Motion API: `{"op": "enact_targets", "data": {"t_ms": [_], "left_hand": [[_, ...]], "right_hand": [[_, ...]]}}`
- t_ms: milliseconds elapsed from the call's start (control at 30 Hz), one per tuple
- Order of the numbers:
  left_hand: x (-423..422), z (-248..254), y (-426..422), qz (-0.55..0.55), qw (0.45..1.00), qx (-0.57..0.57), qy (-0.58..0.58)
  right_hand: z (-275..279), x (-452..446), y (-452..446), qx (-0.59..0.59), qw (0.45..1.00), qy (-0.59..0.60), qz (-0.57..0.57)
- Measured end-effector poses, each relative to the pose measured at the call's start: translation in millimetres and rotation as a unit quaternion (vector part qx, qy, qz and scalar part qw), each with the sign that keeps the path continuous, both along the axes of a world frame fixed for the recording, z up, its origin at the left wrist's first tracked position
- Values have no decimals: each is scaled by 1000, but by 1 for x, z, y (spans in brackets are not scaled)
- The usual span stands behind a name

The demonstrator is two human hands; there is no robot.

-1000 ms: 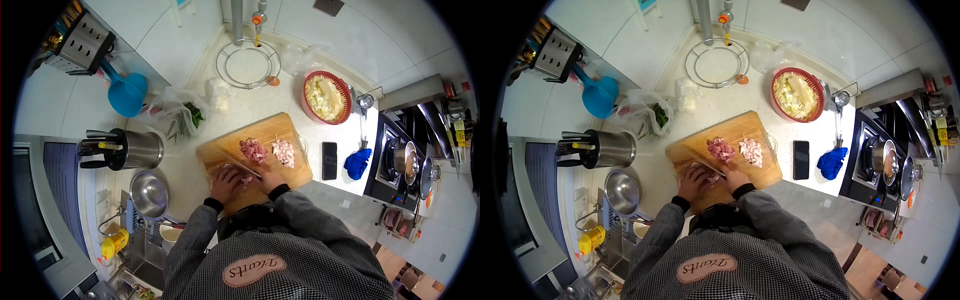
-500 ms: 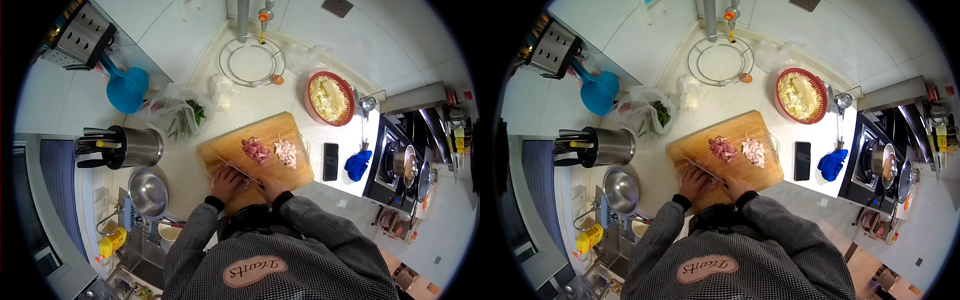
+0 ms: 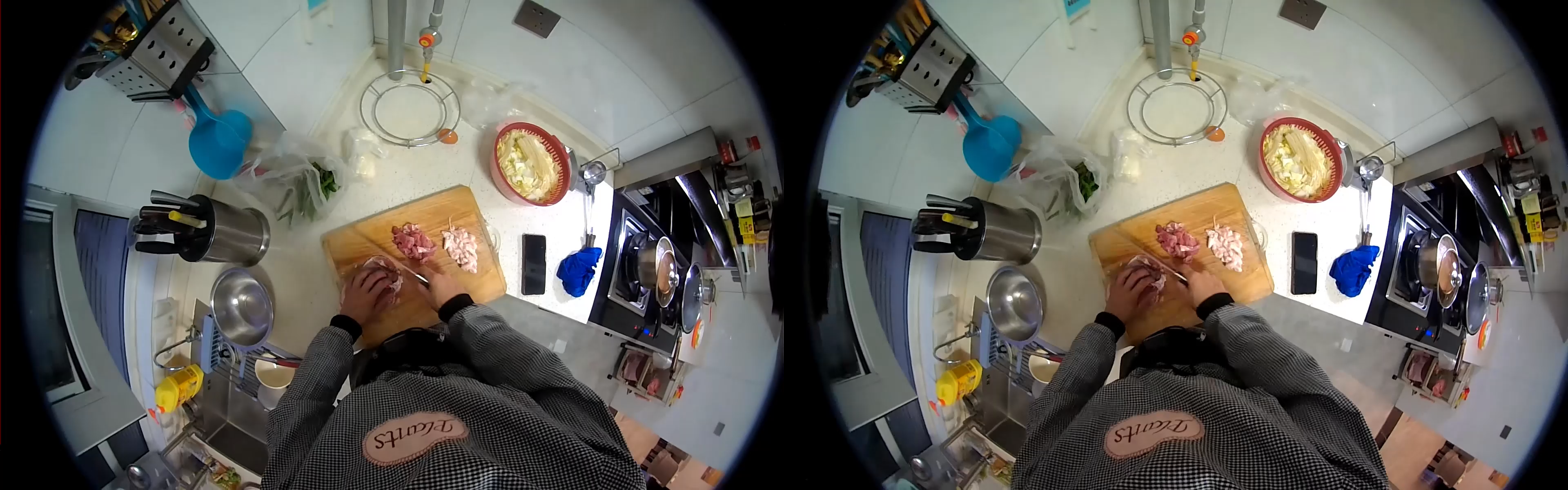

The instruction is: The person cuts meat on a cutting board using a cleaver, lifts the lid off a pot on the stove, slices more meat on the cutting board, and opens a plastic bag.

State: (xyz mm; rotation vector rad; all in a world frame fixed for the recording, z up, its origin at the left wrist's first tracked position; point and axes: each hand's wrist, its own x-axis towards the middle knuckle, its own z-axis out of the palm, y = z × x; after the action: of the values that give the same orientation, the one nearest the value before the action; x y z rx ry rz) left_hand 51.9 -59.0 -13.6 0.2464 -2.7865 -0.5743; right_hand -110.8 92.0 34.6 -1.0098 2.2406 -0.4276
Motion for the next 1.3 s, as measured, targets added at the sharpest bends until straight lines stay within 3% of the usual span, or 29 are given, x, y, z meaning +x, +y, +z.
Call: {"op": "enact_targets", "data": {"t_ms": [67,167,367,600,700,733,867,967,1033,1300], "left_hand": [[0,1,1,3,1000,0,2],[1,-1,-2,-17,1000,19,-3],[2,-3,-6,-28,999,22,-3],[6,-12,-5,-9,999,28,-30],[3,-8,-8,-21,999,41,-15],[4,-6,-7,-33,999,41,-10],[7,-4,-4,-28,998,39,-28],[5,-6,-4,-23,999,37,-7],[5,-7,-5,-22,1000,20,3],[2,4,-6,-10,1000,23,-4]], "right_hand": [[21,-3,12,-44,998,-1,-41],[20,-8,25,-46,999,-9,3],[8,3,24,11,999,13,33],[-23,24,-60,1,995,31,98],[-14,8,-52,-16,996,15,85],[-6,0,-46,28,997,7,64],[-19,-17,-7,-72,997,39,9],[14,-11,4,-120,993,13,-17],[27,-9,9,-10,998,-37,42],[29,-1,13,46,994,-38,87]]}}
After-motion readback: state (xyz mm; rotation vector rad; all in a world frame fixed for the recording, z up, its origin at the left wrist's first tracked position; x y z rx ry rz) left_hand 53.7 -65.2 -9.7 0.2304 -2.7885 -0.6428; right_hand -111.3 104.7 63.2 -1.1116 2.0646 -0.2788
